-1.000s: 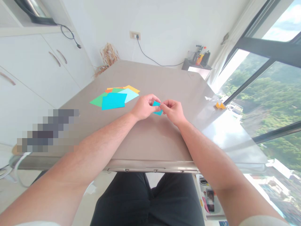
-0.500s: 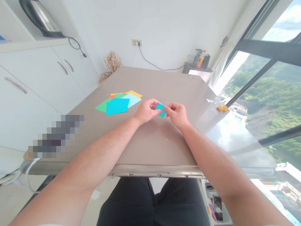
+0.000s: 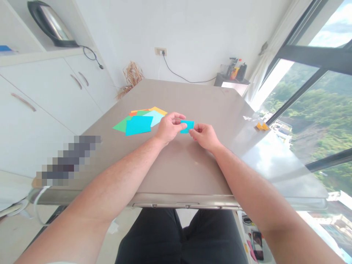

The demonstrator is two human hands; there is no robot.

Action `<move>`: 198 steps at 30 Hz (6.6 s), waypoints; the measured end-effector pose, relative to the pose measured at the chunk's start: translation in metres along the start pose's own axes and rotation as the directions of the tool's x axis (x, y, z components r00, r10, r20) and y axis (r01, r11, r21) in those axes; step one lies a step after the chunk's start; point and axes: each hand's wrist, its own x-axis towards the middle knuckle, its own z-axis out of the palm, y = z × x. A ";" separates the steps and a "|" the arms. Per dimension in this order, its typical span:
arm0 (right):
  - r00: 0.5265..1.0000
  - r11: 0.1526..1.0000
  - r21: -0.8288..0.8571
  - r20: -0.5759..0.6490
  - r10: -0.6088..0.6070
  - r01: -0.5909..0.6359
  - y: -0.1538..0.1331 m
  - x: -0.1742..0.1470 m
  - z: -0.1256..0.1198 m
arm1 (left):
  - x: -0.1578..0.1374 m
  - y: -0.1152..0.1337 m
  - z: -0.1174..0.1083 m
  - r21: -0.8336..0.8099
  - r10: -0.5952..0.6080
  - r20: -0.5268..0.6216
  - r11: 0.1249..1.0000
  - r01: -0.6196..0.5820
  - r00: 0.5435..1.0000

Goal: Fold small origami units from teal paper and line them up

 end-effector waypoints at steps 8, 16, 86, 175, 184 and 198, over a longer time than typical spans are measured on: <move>0.999 0.995 0.104 -0.029 0.014 -0.011 0.000 0.002 -0.003 | -0.005 0.003 0.005 -0.067 -0.083 0.129 0.994 0.092 0.988; 1.000 0.997 0.079 0.022 -0.005 0.003 0.001 0.000 -0.001 | -0.003 0.000 0.003 -0.031 -0.055 0.107 0.998 0.058 0.993; 0.988 0.909 0.404 0.060 -0.139 0.103 0.007 0.004 -0.003 | -0.005 0.003 -0.001 -0.034 0.035 0.022 0.999 -0.035 0.999; 0.999 0.878 0.479 0.018 -0.032 0.020 -0.004 0.001 -0.001 | -0.010 0.009 0.013 -0.157 0.018 -0.032 0.987 -0.023 0.999; 1.000 0.863 0.505 0.011 -0.030 0.020 -0.003 0.002 0.000 | -0.011 0.011 0.013 -0.147 0.048 -0.066 0.987 -0.057 0.997; 1.000 0.830 0.558 0.014 -0.006 -0.003 -0.002 0.002 -0.001 | -0.011 0.010 0.014 -0.083 0.022 -0.025 0.996 -0.024 0.999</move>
